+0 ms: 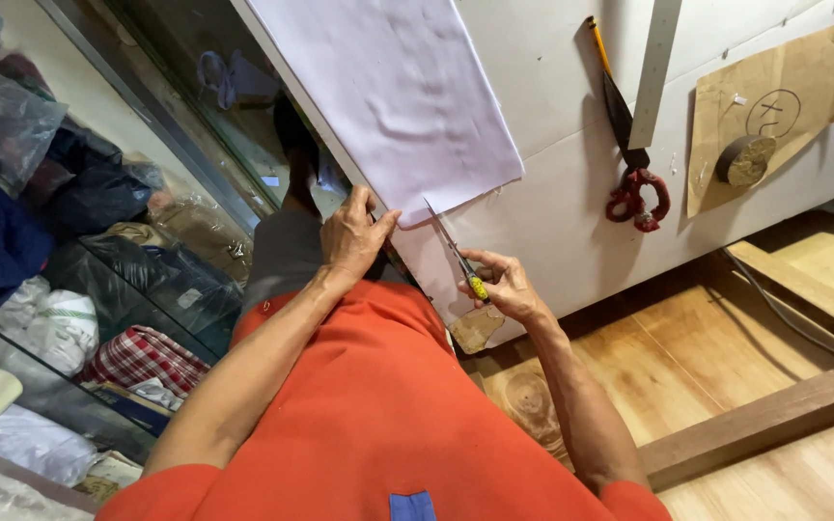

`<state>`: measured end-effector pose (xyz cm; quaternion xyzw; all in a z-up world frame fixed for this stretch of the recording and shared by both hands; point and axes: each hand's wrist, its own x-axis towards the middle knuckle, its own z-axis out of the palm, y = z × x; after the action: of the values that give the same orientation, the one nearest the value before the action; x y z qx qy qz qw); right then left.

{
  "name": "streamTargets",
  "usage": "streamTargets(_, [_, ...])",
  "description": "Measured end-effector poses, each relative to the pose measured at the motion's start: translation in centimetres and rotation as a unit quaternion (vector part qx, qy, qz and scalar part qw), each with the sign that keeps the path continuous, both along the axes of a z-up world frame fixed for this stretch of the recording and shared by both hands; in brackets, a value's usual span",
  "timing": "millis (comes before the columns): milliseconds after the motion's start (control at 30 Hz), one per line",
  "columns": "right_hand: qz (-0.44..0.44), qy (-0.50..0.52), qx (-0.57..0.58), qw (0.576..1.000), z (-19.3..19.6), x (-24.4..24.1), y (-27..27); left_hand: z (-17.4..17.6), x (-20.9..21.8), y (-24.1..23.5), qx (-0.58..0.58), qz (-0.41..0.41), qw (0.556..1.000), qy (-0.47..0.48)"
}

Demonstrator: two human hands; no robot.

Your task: Marking a strip of white fabric using a ruler and pencil, then cutting it with scissors and folding the resulting piece.

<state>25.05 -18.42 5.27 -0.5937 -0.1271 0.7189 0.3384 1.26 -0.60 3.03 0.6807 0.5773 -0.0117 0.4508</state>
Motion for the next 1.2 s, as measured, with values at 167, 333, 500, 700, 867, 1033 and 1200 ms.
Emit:
streamTargets(167, [-0.004,0.001,0.001,1.000,-0.2,-0.1,-0.1,0.1,0.0,0.1,0.002,0.006,1.000,-0.011])
streamTargets(333, [0.005,-0.004,0.012,1.000,0.0,-0.8,0.9,0.5,0.0,0.1,-0.008,0.010,1.000,-0.013])
streamTargets(500, [-0.004,-0.016,0.031,0.999,-1.1,-1.1,0.4,0.3,0.0,0.2,-0.018,0.007,1.000,-0.007])
streamTargets(700, [0.009,-0.031,0.037,0.999,-0.3,-1.2,0.7,0.5,0.0,0.5,-0.020,0.004,1.000,-0.004])
streamTargets(867, [-0.004,-0.022,0.028,0.999,0.1,-1.4,1.6,0.3,0.1,0.4,-0.008,0.005,1.000,-0.011])
streamTargets(1033, [-0.020,-0.016,0.037,0.999,-0.8,-1.8,2.2,0.6,0.2,0.5,-0.013,0.009,1.000,-0.008])
streamTargets(1200, [0.000,-0.034,0.038,0.999,-1.2,-1.9,1.7,0.3,0.1,0.3,-0.005,0.007,1.000,-0.011])
